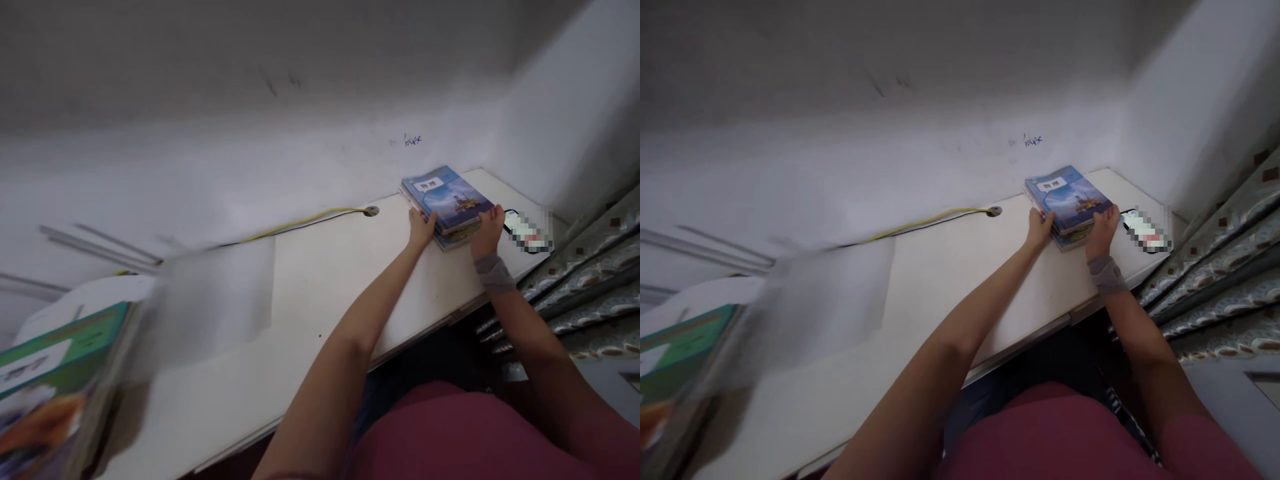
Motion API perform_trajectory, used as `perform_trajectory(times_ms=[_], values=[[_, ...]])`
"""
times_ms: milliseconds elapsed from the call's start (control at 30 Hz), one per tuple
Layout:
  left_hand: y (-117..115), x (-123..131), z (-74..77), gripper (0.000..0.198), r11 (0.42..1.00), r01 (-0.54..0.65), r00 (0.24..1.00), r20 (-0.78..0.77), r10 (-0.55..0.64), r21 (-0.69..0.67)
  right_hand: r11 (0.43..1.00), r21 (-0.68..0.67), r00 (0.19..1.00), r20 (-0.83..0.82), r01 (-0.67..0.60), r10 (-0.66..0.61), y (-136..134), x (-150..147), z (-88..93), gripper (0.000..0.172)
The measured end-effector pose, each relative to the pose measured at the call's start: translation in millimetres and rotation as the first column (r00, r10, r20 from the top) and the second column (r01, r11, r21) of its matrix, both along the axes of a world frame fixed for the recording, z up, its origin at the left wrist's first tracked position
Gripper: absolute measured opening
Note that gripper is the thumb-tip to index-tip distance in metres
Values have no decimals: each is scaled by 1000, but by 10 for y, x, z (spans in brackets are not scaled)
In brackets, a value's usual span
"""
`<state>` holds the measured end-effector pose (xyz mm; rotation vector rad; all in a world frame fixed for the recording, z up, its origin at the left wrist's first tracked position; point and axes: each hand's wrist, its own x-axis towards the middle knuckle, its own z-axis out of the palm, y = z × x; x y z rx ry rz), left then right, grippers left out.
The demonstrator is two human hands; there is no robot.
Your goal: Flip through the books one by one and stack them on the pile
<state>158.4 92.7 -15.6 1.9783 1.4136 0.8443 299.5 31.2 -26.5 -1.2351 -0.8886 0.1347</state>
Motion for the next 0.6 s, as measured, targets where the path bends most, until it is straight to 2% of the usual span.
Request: perform_trajectory(times_ms=[67,167,233,300,367,467,533,600], values=[[-55,-242,15,47,997,31,999,11,-31,65,997,26,996,49,-71,70,-57,-238,40,44],[-237,-782,36,44,984,96,995,-35,-91,149,959,11,937,215,-284,276,-148,-698,140,45],[-406,-1236,63,40,975,129,989,-99,-113,180,904,-62,811,419,-422,407,-186,-1016,188,45],[-583,-1725,107,35,977,104,979,-192,-68,187,838,-201,604,611,-507,512,-192,-1307,184,47],[-743,-2206,160,37,984,9,953,-298,46,178,770,-390,394,690,-506,608,-172,-1557,119,52],[-929,-2826,205,44,969,-192,866,-438,242,156,663,-655,152,661,-362,735,-145,-1829,-41,62],[-1020,-3140,188,48,937,-320,788,-510,344,138,621,-740,65,628,-257,775,-147,-1930,-138,66],[-1090,-3372,140,49,899,-422,714,-569,409,116,620,-758,19,630,-200,776,-159,-1973,-205,67]])
